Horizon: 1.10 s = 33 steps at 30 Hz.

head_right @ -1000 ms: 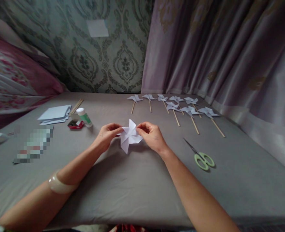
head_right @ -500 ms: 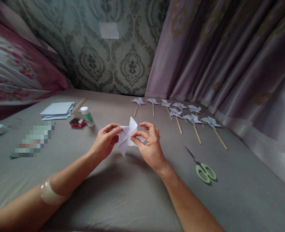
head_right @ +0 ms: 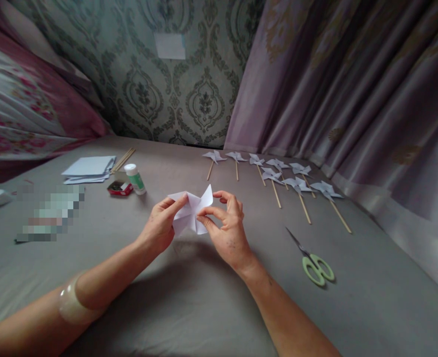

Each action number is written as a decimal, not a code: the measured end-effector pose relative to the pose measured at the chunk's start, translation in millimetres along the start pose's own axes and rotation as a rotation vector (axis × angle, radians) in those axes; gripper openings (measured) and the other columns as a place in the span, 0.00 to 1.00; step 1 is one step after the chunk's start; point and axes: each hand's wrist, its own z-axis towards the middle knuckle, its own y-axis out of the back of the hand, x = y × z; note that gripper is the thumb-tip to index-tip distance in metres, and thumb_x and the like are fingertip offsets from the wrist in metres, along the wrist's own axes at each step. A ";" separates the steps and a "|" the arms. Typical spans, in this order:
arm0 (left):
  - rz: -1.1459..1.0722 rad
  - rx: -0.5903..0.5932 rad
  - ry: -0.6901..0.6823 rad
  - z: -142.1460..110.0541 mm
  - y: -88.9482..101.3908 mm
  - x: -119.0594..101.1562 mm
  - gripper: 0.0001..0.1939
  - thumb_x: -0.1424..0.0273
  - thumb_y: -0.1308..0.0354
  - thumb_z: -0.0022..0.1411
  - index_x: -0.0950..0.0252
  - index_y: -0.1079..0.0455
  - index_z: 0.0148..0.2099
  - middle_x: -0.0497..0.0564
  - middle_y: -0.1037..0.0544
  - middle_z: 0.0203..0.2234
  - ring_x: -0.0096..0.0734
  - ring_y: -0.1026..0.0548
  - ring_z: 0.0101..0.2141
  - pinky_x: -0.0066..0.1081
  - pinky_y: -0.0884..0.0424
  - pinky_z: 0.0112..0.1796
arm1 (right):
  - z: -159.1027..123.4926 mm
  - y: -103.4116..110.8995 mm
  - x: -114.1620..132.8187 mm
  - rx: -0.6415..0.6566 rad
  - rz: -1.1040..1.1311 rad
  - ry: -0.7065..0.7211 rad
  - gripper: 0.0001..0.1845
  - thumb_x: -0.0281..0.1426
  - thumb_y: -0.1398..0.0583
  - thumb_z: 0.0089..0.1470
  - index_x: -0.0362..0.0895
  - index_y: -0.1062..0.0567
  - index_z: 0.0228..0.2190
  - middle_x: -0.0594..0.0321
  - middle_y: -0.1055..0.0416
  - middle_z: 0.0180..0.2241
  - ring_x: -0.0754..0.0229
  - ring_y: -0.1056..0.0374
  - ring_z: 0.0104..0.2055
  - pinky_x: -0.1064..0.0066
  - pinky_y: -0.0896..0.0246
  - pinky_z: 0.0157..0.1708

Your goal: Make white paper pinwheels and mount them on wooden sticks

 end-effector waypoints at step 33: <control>0.054 0.247 0.031 -8.7 -0.8 -1.5 0.14 0.67 0.31 0.44 0.70 0.25 0.33 0.53 0.21 0.27 0.26 0.27 0.25 0.27 0.31 0.31 | 4.3 -0.8 -11.9 -0.005 0.119 -0.191 0.11 0.43 0.36 0.48 0.50 0.19 0.26 0.60 0.36 0.46 0.54 0.39 0.49 0.56 0.45 0.54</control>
